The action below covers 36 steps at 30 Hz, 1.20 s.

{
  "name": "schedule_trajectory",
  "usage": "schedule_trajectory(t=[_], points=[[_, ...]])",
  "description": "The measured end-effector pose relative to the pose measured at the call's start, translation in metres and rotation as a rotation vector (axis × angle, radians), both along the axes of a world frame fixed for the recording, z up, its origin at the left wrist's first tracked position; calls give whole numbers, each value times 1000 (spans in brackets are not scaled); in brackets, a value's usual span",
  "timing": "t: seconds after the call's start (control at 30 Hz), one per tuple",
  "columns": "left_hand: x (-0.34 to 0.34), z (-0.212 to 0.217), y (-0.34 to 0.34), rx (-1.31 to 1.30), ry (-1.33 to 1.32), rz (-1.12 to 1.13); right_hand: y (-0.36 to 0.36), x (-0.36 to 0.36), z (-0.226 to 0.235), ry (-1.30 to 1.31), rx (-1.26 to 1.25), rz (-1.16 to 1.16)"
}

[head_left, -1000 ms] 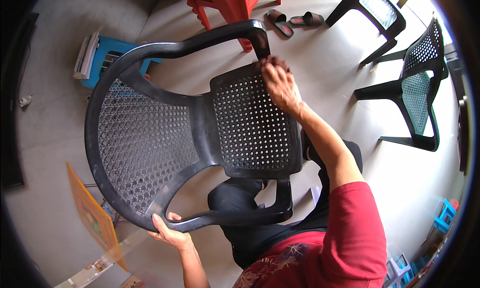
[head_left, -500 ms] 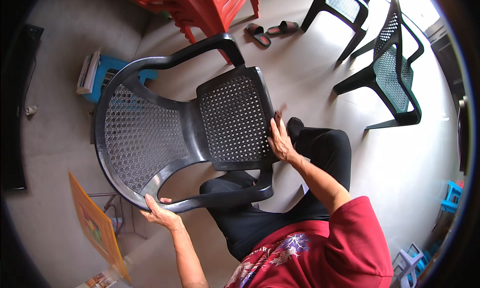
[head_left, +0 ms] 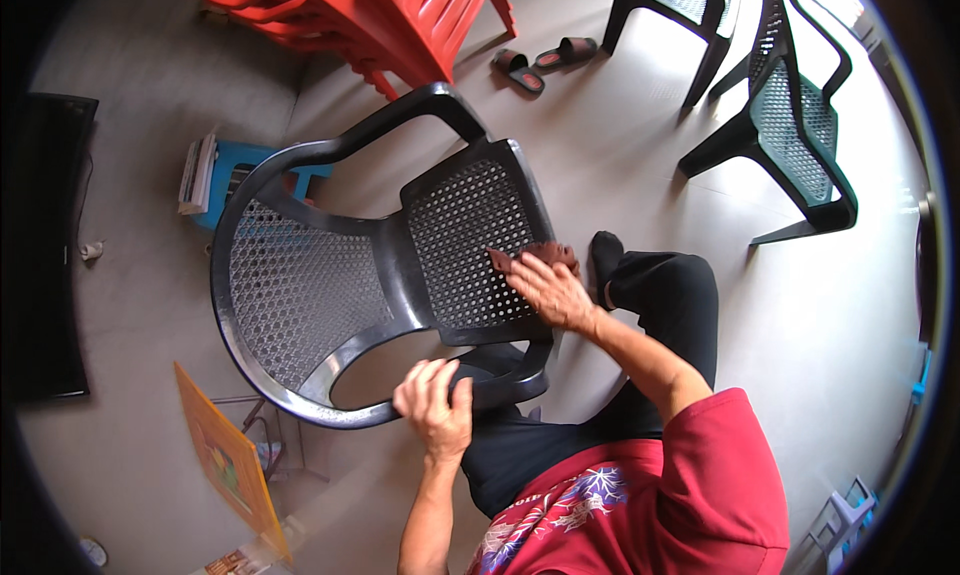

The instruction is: The person sits on the floor and wipes several plastic chairs with a cloth. They handle a green chair, then a black chair, wiping the seat, backrest, and armrests. The person repositions the chairs and continues wiping different surfaces.

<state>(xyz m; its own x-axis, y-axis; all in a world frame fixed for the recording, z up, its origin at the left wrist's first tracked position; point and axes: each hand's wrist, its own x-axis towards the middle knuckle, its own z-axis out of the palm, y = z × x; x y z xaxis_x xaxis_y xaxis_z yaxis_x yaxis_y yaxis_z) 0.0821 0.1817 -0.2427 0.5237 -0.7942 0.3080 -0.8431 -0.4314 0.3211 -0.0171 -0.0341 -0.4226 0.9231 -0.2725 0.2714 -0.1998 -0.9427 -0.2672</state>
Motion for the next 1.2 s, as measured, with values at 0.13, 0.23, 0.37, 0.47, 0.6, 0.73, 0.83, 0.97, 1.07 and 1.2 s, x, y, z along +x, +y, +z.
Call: schedule_trajectory(t=[0.13,0.23,0.37,0.47,0.6,0.73,0.83,0.97,1.07,1.2], points=[[0,-19,-13,110,0,65,-38,44,-2,28,-2,-164],[4,-29,-7,60,-31,32,-19,54,-10,30,-99,188],[7,-36,-2,12,-58,7,27,82,0,55,176,392],[7,-36,-2,4,-44,13,54,122,-11,43,362,359],[6,-38,-4,-14,-51,22,84,223,-29,-176,1031,-106],[7,-43,-2,-2,-38,9,113,235,-27,-119,730,-29],[9,-42,2,-14,-63,26,118,188,-26,-64,491,263],[9,-40,1,2,-67,18,92,120,-11,159,233,640],[8,-41,1,2,-83,13,66,96,-16,235,342,679],[7,-42,-1,-33,-114,12,14,37,-5,233,384,647]])
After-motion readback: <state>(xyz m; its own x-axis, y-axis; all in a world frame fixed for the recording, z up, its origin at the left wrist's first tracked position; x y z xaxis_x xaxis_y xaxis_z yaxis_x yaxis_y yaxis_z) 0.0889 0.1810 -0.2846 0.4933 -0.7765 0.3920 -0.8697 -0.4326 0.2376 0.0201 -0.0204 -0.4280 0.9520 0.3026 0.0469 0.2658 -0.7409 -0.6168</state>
